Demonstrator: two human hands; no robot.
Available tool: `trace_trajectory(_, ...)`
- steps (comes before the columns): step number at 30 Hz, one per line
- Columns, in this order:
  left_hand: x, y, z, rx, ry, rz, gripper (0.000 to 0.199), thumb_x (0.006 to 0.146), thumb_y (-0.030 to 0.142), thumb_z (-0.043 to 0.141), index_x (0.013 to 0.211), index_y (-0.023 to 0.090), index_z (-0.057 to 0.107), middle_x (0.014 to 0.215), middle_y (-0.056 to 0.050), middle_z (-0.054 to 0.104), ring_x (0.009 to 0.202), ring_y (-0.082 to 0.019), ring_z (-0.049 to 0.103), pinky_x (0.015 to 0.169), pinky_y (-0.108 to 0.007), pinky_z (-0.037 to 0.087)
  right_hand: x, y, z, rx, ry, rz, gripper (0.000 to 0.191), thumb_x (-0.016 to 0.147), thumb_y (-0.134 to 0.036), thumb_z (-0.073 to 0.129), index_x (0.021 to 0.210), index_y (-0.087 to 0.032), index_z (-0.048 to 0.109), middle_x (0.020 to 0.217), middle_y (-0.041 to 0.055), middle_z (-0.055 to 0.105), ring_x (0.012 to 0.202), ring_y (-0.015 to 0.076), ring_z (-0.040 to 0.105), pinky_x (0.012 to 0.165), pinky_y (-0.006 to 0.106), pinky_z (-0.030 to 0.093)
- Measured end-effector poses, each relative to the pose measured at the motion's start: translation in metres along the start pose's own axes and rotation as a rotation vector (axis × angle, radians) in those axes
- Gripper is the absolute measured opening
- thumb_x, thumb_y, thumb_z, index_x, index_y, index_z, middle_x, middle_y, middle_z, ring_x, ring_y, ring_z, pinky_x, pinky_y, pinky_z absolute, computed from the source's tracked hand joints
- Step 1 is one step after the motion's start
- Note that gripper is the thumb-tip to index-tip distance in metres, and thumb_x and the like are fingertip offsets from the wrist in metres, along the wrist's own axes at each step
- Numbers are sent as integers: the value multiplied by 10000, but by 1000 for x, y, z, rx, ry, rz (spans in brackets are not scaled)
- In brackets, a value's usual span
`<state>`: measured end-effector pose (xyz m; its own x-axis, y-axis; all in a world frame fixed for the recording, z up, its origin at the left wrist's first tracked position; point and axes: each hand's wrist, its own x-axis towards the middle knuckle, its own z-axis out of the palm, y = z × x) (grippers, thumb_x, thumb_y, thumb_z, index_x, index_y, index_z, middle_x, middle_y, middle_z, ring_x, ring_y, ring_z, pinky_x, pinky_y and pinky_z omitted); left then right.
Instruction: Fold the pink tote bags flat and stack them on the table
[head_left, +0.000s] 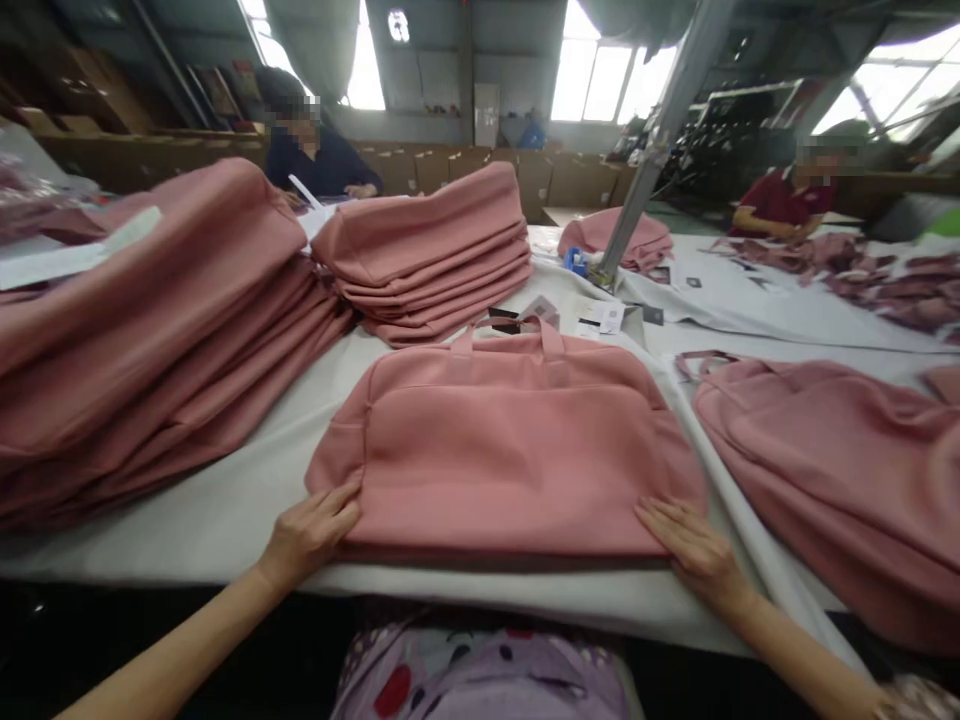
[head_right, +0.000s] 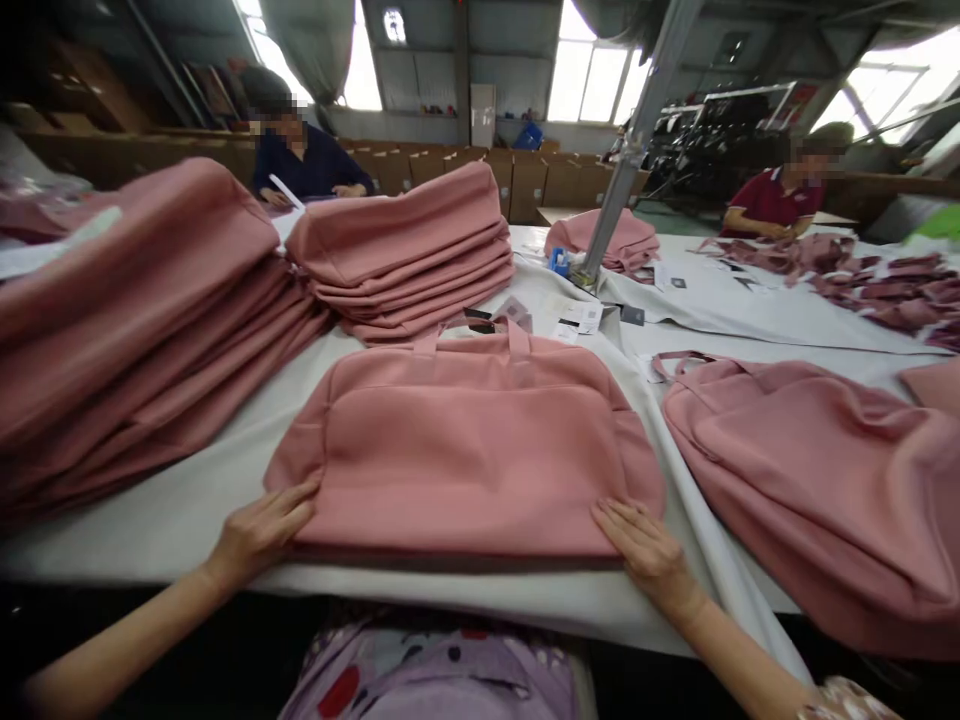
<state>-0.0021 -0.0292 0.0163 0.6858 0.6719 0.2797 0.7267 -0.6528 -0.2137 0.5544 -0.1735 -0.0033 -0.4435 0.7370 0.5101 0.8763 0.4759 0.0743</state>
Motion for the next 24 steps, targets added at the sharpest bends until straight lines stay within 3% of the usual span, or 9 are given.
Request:
trace_trajectory(3, 2, -9, 4, -81, -175, -23, 395, 884, 99, 298, 914, 235, 668, 1273, -66, 616, 1047, -242, 623, 828, -366, 511, 6, 4, -6, 30, -69, -6, 648, 862, -10, 356, 1455, -269, 319, 1245, 33, 633, 1164, 199, 582, 1011, 405, 501)
trace_trajectory(5, 10, -20, 1, -130, -228, -29, 390, 820, 89, 333, 968, 241, 660, 1291, -58, 604, 1088, -255, 611, 849, -374, 517, 10, 10, -14, 65, -120, -16, 610, 881, -30, 376, 1447, -258, 342, 1296, 43, 598, 1216, 206, 540, 1041, 414, 477)
trace_trajectory(9, 40, -36, -12, -162, -413, -12, 431, 759, 136, 394, 1135, 200, 596, 1275, -64, 608, 1138, -261, 584, 885, -336, 506, 4, 8, -12, 105, -81, 61, 522, 916, -132, 455, 1427, -215, 389, 1303, 78, 590, 1235, 235, 523, 1039, 446, 477)
trace_trajectory(12, 69, -35, -31, -162, -554, 31, 572, 776, 169, 428, 1346, 218, 453, 1224, -63, 632, 1067, -262, 616, 896, -346, 486, 2, 4, -6, 118, -78, 107, 469, 921, -186, 493, 1388, -187, 447, 1261, 93, 618, 1197, 240, 554, 997, 442, 509)
trace_trajectory(16, 101, -8, -65, -113, -484, 220, 782, 743, 185, 584, 1454, 322, 287, 1372, -102, 507, 1160, -312, 550, 996, -440, 399, 11, 12, -13, 182, -151, 103, 369, 929, -229, 503, 1289, -174, 553, 1225, 92, 639, 1170, 231, 571, 985, 420, 515)
trace_trajectory(19, 116, 21, -80, -131, -486, 298, 801, 785, 164, 562, 1477, 348, 204, 1479, -103, 378, 1235, -303, 494, 1000, -409, 400, 17, 17, -22, 207, -143, 110, 353, 938, -243, 487, 1273, -169, 568, 1210, 95, 647, 1163, 230, 575, 984, 418, 515)
trace_trajectory(21, 116, 35, -79, -163, -555, 314, 780, 832, 95, 448, 1486, 382, 135, 1476, -98, 387, 1206, -280, 529, 938, -373, 450, 17, 16, -25, 203, -134, 124, 363, 938, -253, 486, 1286, -185, 562, 1220, 89, 643, 1172, 234, 569, 984, 420, 515)
trace_trajectory(24, 97, 52, -61, -181, -600, 338, 772, 834, 30, 368, 1474, 416, 173, 1459, -107, 410, 1203, -298, 532, 939, -404, 456, 5, 8, -18, 183, -135, 120, 395, 938, -246, 473, 1329, -212, 524, 1259, 79, 621, 1197, 235, 551, 993, 430, 506)
